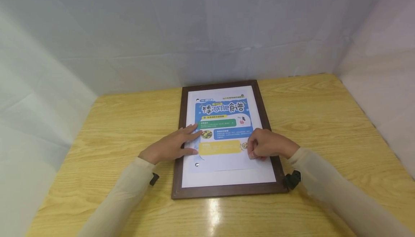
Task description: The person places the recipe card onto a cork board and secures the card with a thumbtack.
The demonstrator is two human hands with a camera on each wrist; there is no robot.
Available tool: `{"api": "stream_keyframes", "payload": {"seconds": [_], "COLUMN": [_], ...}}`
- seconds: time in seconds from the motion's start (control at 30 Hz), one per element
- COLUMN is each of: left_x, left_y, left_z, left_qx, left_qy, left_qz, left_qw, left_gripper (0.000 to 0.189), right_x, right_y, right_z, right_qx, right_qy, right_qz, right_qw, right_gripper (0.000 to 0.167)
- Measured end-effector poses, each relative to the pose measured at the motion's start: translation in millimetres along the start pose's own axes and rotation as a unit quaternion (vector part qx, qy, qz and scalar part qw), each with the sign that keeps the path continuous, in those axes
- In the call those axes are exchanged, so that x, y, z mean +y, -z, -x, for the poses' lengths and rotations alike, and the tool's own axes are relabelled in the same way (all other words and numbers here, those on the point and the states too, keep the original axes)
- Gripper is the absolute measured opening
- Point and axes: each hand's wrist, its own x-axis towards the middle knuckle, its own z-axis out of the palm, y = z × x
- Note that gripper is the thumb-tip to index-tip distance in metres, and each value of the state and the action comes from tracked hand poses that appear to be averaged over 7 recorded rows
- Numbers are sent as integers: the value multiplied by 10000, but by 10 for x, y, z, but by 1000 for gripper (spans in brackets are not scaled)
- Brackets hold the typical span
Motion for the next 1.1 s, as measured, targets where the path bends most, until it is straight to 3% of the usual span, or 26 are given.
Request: {"api": "stream_keyframes", "payload": {"seconds": [0.57,1.1], "left_x": [-10,-4], "left_y": [6,-17], "left_z": [-6,-26], "left_qx": [-40,25], "left_qy": [76,157], "left_qz": [-27,-102], "left_qw": [10000,9998], "left_gripper": [71,72], "right_x": [-10,-74], "right_y": [-11,-23], "right_z": [-39,-63], "right_qx": [-61,101], "right_qy": [-210,-251], "right_qz": [39,1230], "right_qw": [9998,9920], "right_gripper": [12,20]}}
